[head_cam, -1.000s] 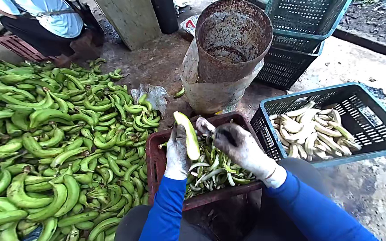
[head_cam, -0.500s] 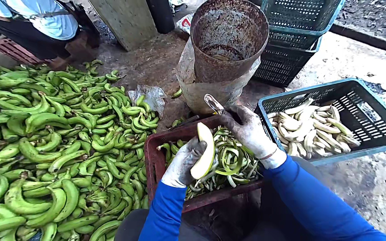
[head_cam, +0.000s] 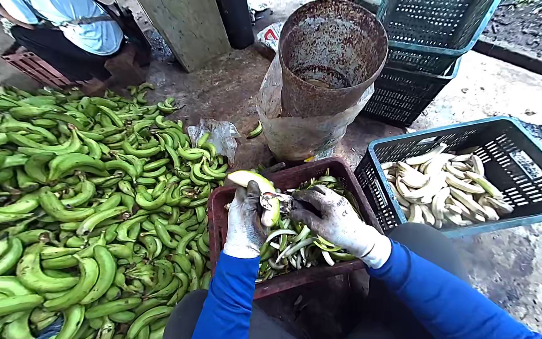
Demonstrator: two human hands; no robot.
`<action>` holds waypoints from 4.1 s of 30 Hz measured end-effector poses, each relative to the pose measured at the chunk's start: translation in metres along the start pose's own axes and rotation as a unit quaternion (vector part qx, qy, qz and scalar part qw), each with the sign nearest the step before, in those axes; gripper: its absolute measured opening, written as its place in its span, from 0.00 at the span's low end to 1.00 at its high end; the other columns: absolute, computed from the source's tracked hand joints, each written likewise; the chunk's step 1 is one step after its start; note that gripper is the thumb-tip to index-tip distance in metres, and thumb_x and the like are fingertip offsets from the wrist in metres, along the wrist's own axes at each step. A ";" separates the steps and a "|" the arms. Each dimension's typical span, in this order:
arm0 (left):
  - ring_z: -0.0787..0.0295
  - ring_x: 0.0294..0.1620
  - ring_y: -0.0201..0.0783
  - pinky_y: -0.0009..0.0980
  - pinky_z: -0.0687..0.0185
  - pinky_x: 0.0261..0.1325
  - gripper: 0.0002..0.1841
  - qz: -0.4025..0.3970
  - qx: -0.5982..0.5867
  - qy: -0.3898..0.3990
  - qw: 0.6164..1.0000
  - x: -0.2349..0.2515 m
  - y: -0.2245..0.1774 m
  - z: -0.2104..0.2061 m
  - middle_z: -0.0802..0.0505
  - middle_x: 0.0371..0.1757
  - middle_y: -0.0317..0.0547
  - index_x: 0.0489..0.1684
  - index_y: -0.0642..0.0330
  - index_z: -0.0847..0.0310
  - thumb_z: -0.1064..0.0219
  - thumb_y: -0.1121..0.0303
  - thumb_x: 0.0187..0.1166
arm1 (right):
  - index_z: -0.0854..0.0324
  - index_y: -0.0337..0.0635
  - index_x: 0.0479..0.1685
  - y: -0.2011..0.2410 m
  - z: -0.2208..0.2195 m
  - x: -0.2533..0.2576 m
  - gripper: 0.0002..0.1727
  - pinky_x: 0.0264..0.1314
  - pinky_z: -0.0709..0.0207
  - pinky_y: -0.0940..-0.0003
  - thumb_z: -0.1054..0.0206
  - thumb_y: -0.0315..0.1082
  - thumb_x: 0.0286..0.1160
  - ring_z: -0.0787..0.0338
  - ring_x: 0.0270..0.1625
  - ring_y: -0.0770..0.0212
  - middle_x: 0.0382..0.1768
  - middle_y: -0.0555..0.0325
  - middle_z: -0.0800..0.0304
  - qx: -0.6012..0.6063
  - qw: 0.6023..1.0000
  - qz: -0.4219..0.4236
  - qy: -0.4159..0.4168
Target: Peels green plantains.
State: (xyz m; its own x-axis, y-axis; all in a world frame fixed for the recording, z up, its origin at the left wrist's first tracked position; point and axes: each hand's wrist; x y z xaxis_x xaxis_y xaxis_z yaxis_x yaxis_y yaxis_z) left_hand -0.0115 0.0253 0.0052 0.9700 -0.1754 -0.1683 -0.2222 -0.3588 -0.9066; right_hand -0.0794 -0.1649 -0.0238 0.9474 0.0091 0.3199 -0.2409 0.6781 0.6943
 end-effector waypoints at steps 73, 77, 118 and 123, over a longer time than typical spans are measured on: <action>0.12 0.61 0.56 0.55 0.16 0.63 0.21 0.135 -0.216 0.091 0.963 0.014 0.002 0.014 0.12 0.65 0.61 0.71 0.60 0.25 0.58 0.60 0.94 | 0.14 0.57 0.66 -0.034 0.039 0.017 0.26 0.63 0.16 0.51 0.32 0.61 0.78 0.12 0.59 0.62 0.57 0.61 0.12 -0.027 0.996 -0.076 0.043; 0.09 0.52 0.52 0.49 0.10 0.54 0.22 0.127 -0.233 0.061 0.962 0.013 -0.002 0.011 0.10 0.56 0.59 0.68 0.60 0.25 0.58 0.57 0.95 | 0.14 0.56 0.67 -0.030 0.030 0.012 0.25 0.63 0.16 0.58 0.27 0.57 0.75 0.13 0.58 0.65 0.55 0.62 0.12 -0.005 0.999 0.010 0.039; 0.08 0.51 0.46 0.43 0.09 0.55 0.20 0.123 -0.001 0.233 0.965 0.008 -0.012 0.016 0.10 0.58 0.59 0.76 0.59 0.23 0.46 0.63 0.91 | 0.11 0.55 0.66 -0.035 0.031 0.025 0.21 0.65 0.16 0.49 0.27 0.49 0.78 0.11 0.61 0.56 0.60 0.54 0.11 -0.040 0.995 -0.046 -0.082; 0.08 0.52 0.51 0.46 0.10 0.57 0.22 0.078 -0.003 0.210 0.975 0.010 -0.011 0.019 0.10 0.60 0.63 0.81 0.60 0.29 0.47 0.65 0.91 | 0.14 0.54 0.67 -0.024 0.051 0.023 0.29 0.56 0.13 0.53 0.22 0.56 0.69 0.11 0.54 0.62 0.58 0.59 0.11 0.061 0.984 -0.143 -0.090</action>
State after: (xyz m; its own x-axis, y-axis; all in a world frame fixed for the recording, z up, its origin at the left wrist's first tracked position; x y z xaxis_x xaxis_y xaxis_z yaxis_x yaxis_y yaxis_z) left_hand 0.0027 0.0452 0.0063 0.7984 -0.5880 -0.1301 -0.3658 -0.3020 -0.8803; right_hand -0.0622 -0.2183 -0.0008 0.9301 -0.3071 0.2013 -0.0034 0.5411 0.8409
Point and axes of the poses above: each hand's wrist, its own x-axis towards the middle knuckle, its own z-axis out of the back of the hand, y = z × x
